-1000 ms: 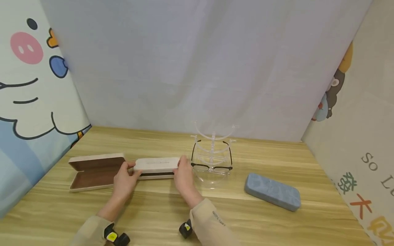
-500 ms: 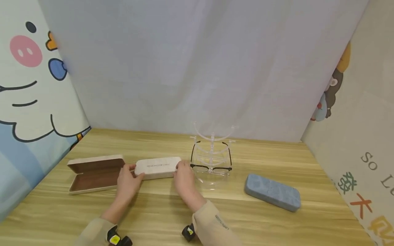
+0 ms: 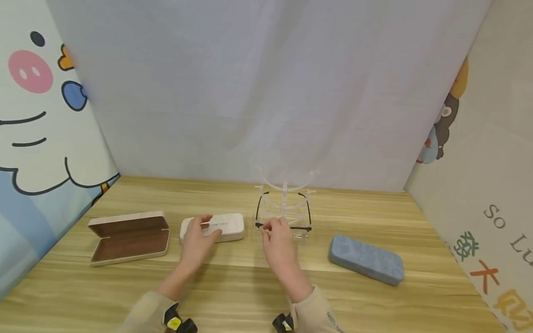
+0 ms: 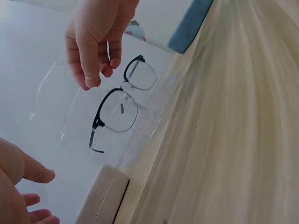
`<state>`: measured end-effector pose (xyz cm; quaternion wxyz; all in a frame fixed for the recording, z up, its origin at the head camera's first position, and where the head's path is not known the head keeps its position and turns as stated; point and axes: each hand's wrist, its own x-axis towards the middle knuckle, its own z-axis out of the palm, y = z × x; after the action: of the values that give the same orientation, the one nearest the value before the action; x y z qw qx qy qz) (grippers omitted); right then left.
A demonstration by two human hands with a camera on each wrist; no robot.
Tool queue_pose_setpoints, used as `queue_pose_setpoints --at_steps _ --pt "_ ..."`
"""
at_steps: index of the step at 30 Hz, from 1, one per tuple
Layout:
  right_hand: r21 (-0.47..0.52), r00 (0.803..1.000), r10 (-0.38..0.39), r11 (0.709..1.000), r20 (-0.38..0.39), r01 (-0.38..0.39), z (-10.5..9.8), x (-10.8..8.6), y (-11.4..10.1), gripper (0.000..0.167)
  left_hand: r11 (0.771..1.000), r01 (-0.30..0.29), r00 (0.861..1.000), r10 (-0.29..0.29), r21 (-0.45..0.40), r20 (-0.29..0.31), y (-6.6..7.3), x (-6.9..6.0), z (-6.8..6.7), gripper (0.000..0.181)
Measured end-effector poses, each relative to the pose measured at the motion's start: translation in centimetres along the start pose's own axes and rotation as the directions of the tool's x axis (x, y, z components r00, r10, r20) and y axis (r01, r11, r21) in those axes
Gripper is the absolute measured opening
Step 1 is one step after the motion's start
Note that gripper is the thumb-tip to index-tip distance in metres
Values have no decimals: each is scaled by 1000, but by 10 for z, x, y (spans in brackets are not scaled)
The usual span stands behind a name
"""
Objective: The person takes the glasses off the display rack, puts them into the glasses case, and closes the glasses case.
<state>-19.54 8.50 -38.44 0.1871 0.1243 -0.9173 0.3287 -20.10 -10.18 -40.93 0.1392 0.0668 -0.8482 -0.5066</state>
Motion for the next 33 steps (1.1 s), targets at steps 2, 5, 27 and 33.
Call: queue_pose_setpoints --at_steps 2,5,27,33 --pt "-33 999 6 999 -38 -7 -5 -1 6 5 1000 0 999 1 -29 34 5 -1 10 42" --pt "-61 997 30 998 -65 -34 -12 0 17 6 999 -14 997 18 -43 82 13 0 24 41" --pt "-31 969 240 971 64 -239 -39 11 56 33 992 -70 951 98 -106 293 30 6 65 40" --pt "10 950 292 955 107 -295 -38 10 59 37 987 -39 941 88 -153 326 25 8 64 38"
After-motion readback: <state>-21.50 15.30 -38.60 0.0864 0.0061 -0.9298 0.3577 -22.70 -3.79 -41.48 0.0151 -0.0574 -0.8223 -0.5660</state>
